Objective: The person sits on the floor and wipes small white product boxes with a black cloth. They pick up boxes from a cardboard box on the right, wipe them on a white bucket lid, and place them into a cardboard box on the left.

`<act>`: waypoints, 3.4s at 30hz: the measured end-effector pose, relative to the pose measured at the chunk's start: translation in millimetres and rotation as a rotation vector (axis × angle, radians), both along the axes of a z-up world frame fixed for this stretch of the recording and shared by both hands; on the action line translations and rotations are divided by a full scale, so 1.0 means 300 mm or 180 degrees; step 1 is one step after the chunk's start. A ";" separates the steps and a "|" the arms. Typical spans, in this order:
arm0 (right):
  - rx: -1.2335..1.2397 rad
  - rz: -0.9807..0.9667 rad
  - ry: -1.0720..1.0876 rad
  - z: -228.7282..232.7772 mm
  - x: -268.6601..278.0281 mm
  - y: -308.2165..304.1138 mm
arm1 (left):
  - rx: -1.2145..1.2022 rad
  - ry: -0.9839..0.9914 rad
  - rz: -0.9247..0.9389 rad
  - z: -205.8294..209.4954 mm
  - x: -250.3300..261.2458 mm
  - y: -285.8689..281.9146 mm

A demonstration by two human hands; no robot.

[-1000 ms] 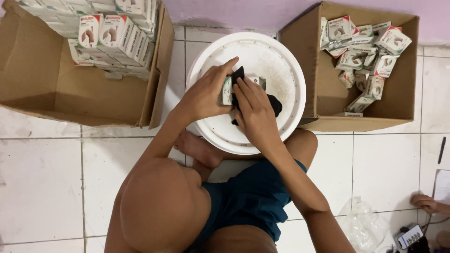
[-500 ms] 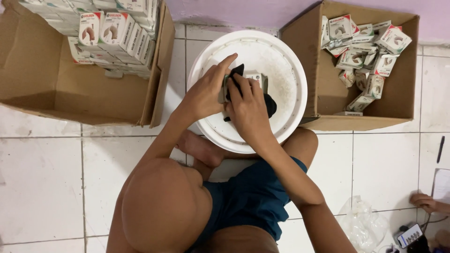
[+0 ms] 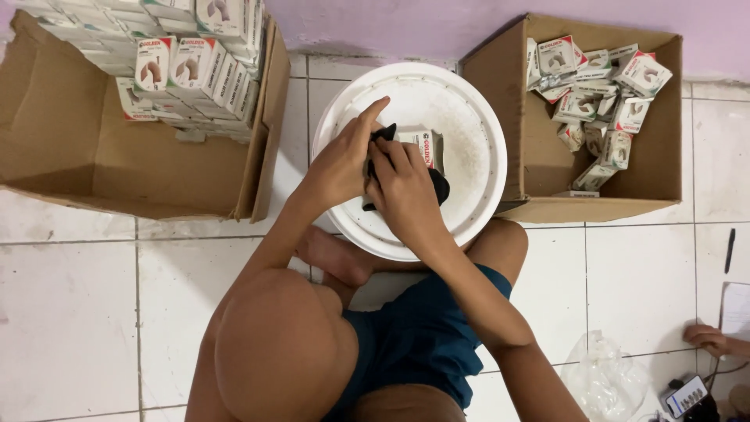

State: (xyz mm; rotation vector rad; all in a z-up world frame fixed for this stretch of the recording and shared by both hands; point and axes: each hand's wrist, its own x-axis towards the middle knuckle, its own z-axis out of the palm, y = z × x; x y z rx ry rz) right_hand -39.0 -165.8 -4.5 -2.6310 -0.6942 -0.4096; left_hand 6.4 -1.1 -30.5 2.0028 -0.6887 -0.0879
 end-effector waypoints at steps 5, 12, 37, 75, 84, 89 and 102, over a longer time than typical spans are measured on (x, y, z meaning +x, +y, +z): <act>-0.0407 -0.0536 0.0173 0.073 -0.013 -0.069 | -0.0109 -0.0011 -0.0070 0.101 -0.028 0.010; -0.0223 -0.0122 0.0009 0.037 0.029 -0.045 | -0.0124 0.0006 -0.0012 0.055 -0.015 -0.004; -0.0425 0.0133 -0.0120 -0.009 -0.097 -0.040 | 0.0074 -0.0226 0.0013 0.026 -0.008 -0.002; -0.0417 -0.0259 -0.0166 0.059 0.038 -0.109 | 0.0249 -0.0121 -0.0038 0.107 -0.022 0.002; -0.0578 -0.0378 0.0092 0.106 -0.070 -0.132 | 0.0336 -0.0098 -0.0078 0.111 -0.025 0.003; -0.0398 -0.0267 0.0376 0.134 -0.080 -0.146 | 0.0345 -0.0068 -0.0057 0.114 -0.022 0.003; 0.0330 -0.0389 0.1236 0.187 -0.121 -0.236 | 0.0679 -0.0296 -0.0246 0.095 -0.004 -0.001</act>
